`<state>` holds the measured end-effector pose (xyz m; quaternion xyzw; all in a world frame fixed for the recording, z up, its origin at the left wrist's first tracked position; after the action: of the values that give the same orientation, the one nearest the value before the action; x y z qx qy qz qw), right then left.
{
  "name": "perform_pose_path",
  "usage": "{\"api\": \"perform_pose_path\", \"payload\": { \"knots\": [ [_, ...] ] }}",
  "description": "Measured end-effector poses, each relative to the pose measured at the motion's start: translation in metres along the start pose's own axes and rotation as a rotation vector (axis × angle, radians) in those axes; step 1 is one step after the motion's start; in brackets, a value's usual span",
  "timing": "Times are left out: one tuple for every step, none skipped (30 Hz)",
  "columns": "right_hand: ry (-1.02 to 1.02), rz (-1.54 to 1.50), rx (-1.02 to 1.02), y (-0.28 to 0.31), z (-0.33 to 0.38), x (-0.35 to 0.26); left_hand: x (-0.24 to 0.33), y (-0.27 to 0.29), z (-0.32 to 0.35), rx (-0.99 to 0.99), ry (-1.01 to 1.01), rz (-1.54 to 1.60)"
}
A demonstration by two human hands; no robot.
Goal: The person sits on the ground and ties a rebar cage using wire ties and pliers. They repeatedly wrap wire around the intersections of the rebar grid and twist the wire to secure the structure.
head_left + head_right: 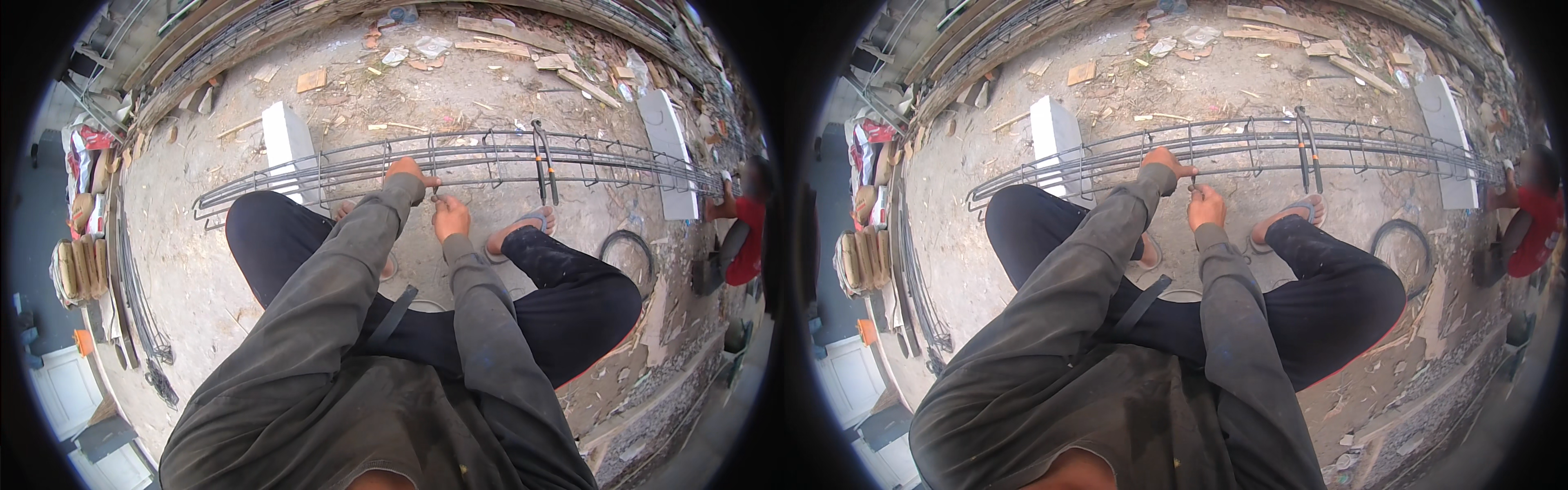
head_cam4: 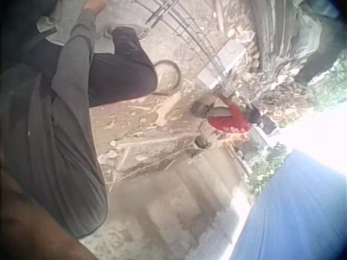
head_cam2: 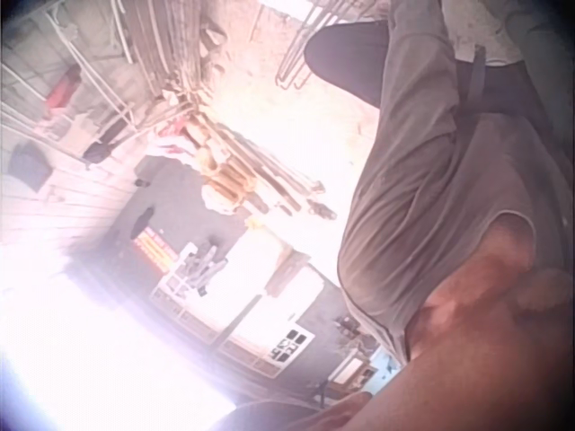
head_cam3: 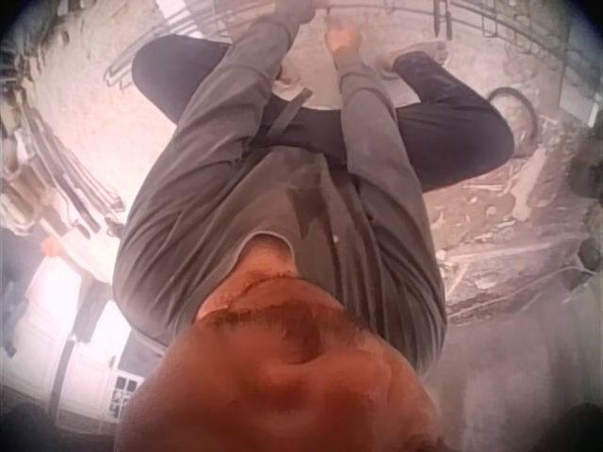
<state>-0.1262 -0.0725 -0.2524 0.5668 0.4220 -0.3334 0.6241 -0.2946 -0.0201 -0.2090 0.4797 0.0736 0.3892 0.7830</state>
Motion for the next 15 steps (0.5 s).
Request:
{"api": "perform_pose_path", "payload": {
  "knots": [
    [0.009, -0.006, 0.001, -0.001, -0.001, 0.0, 0.0, -0.001, 0.0, 0.001, 0.001, 0.011],
    [0.018, -0.012, 0.001, -0.001, -0.002, 0.0, 0.0, -0.001, 0.0, 0.003, 0.001, 0.021],
    [-0.027, -0.041, -0.011, -0.003, -0.001, 0.002, -0.001, -0.002, 0.0, 0.004, 0.001, 0.032],
    [-0.072, -0.067, -0.023, -0.001, -0.001, 0.001, 0.002, -0.002, 0.004, -0.064, 0.002, 0.098],
    [-0.118, -0.094, -0.033, 0.0, -0.001, 0.0, 0.004, -0.001, 0.007, -0.132, 0.003, 0.164],
    [-0.068, -0.047, -0.018, 0.005, -0.002, -0.006, 0.007, -0.001, 0.011, -0.201, 0.003, 0.229],
    [-0.014, -0.004, -0.013, 0.008, -0.001, -0.019, 0.004, 0.0, 0.011, -0.204, 0.01, 0.236],
    [0.039, 0.041, -0.006, 0.011, -0.001, -0.029, 0.002, -0.002, 0.008, -0.209, 0.014, 0.244],
    [0.013, 0.085, -0.024, 0.013, 0.0, -0.035, 0.0, -0.004, 0.006, -0.213, 0.019, 0.252],
    [-0.013, 0.131, -0.039, 0.014, 0.001, -0.04, -0.001, -0.006, 0.004, -0.197, -0.01, 0.269],
    [-0.039, 0.176, -0.055, 0.016, 0.001, -0.045, -0.002, -0.007, 0.003, -0.18, -0.038, 0.285],
    [-0.027, 0.271, -0.073, 0.02, -0.001, -0.051, -0.003, -0.008, 0.001, -0.163, -0.066, 0.302],
    [-0.021, 0.369, -0.083, 0.027, -0.004, -0.061, 0.0, -0.01, 0.001, -0.163, -0.073, 0.312],
    [-0.008, 0.461, -0.104, 0.031, -0.007, -0.072, 0.0, -0.01, 0.002, -0.155, -0.069, 0.325],
    [0.029, 0.519, -0.153, 0.035, -0.012, -0.081, -0.001, -0.01, 0.003, -0.146, -0.065, 0.339]
  ]
}}
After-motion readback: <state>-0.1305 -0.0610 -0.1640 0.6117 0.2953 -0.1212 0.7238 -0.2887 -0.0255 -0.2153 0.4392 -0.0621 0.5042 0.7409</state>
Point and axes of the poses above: each hand's wrist, its own z-axis away from the middle knuckle, its own y-axis out of the back of the hand, x = y × z, the point moved 5 cm from there along -z, towards the middle knuckle, and after that the axes turned 11 degrees about y, right-handed, at the moved point
